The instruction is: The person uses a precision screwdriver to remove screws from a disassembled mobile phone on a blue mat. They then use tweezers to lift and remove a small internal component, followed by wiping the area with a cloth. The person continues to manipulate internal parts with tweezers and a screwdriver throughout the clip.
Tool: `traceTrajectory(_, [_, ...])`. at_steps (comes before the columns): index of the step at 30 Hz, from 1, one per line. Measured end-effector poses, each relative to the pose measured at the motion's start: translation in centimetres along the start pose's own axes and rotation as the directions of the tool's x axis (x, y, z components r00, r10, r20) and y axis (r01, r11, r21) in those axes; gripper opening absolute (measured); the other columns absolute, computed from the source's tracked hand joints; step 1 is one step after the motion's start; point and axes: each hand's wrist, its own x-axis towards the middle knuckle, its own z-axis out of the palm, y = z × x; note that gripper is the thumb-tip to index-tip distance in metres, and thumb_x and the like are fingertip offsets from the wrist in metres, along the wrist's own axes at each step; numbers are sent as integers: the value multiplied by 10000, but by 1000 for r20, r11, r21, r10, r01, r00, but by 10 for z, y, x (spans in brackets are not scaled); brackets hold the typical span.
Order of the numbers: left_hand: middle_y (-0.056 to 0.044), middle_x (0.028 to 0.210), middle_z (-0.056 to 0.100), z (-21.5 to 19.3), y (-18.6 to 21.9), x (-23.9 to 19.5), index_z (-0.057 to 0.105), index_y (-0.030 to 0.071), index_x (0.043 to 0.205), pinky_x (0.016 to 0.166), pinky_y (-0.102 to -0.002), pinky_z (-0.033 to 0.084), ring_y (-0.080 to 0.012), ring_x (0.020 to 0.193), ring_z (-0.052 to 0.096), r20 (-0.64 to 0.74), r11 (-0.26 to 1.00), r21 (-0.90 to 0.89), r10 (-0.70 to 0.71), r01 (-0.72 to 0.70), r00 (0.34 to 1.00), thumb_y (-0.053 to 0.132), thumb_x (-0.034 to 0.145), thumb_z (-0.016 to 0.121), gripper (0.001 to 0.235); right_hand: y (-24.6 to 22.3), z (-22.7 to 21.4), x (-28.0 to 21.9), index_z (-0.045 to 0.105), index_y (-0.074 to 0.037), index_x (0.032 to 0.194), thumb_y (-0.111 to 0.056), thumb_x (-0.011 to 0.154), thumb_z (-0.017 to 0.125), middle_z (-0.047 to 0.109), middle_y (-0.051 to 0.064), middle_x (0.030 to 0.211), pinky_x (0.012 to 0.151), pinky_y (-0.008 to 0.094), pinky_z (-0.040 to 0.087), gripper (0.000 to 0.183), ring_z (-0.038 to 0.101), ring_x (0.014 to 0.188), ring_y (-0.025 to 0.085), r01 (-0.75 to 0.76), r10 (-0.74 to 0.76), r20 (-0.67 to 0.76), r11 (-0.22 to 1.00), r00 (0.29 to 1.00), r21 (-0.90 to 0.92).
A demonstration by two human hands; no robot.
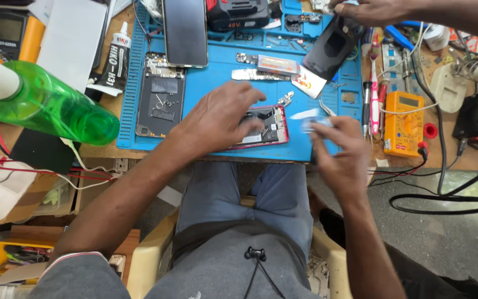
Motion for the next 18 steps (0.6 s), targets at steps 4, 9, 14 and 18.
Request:
traceTrajectory(4, [-166,949,688,28,-22,43,646,26,1013,844,-541,484,-410,980,645,20,996,26,-90,89,996,218,932,763,238,19,3,-11,733,9,1149,-5,1016,745,687,25,1103,850,216,527,134,635,948,65,-170,343,-171,766,924,620])
traceTrajectory(9, [-221,897,675,69,-30,91,636,13,886,784,-529,514,-428,898,657,77,991,115,-81,72,994,264,761,849,353,27,9,-25,740,-4,1163,16,992,758,695,2,1001,809,189,478,173,570,842,39,-176,378,-161,713,911,678])
traceTrajectory(14, [-152,884,711,62,-29,97,688,43,902,758,-463,548,-332,862,702,129,990,-39,-132,138,983,56,764,784,168,29,6,-26,732,-9,1179,14,976,756,691,-7,984,811,195,492,206,587,854,41,-194,408,-158,695,899,693])
traceTrajectory(18, [-77,866,723,32,-17,74,709,48,905,752,-370,571,-207,820,725,95,941,-329,-54,83,994,29,787,802,151,26,6,-11,737,-24,1255,24,966,764,631,-40,911,739,183,465,294,519,777,26,-181,438,-175,656,882,733])
